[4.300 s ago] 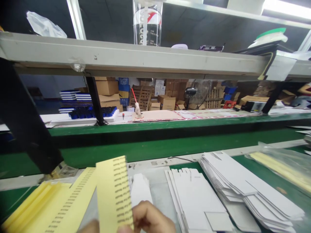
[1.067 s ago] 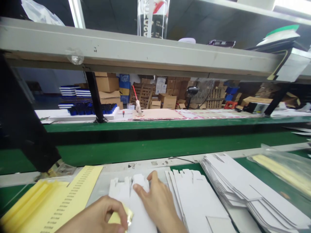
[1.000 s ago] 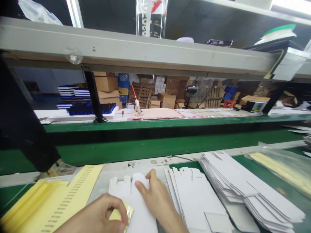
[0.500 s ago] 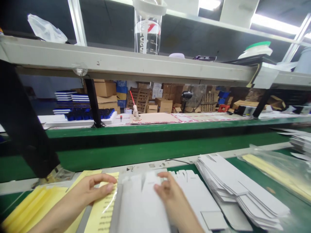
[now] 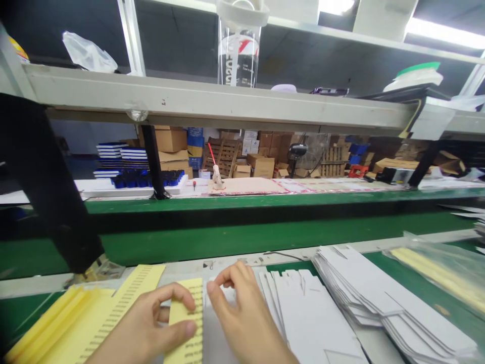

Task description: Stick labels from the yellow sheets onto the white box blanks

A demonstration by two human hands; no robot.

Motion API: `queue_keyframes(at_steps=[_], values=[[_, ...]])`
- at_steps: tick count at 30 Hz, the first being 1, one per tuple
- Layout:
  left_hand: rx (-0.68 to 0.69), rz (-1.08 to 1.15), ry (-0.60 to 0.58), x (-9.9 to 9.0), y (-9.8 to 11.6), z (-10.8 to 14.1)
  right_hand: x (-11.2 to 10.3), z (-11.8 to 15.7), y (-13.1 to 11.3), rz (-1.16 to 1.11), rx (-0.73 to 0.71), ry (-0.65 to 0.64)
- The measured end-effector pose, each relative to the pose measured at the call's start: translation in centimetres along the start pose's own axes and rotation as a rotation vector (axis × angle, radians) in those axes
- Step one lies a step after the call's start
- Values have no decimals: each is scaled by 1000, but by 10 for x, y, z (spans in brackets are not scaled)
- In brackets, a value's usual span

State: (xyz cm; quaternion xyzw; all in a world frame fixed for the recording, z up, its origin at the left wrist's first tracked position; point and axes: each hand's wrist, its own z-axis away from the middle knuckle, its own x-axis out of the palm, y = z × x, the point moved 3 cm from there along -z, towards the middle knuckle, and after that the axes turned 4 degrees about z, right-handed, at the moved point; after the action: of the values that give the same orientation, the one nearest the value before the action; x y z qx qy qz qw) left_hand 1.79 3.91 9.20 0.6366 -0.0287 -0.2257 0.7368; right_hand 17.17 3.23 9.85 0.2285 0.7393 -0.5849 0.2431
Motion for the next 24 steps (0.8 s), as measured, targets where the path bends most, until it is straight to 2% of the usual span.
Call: queue_keyframes(at_steps=[3,6,11,13,15,18,21,24], values=[[11,-41,25,1,-2,0,11,-9,1,-91,3,-24],[7,-52,41,1,-4,-1,13,-10,5,-114,-20,-2],[57,-106,81,1,-8,-6,3,-5,-10,-170,-119,-26],[53,-185,79,3,-15,-10,-4,-11,-8,-228,-103,-33],[16,-230,77,5,-26,-15,-8,-22,7,-263,-9,-46],[-61,-225,94,6,-42,-23,3,-33,43,-283,148,-91],[-117,-190,94,6,-50,-29,21,-33,72,-294,207,-118],[-159,-166,74,5,-51,-30,34,-26,83,-291,229,-143]])
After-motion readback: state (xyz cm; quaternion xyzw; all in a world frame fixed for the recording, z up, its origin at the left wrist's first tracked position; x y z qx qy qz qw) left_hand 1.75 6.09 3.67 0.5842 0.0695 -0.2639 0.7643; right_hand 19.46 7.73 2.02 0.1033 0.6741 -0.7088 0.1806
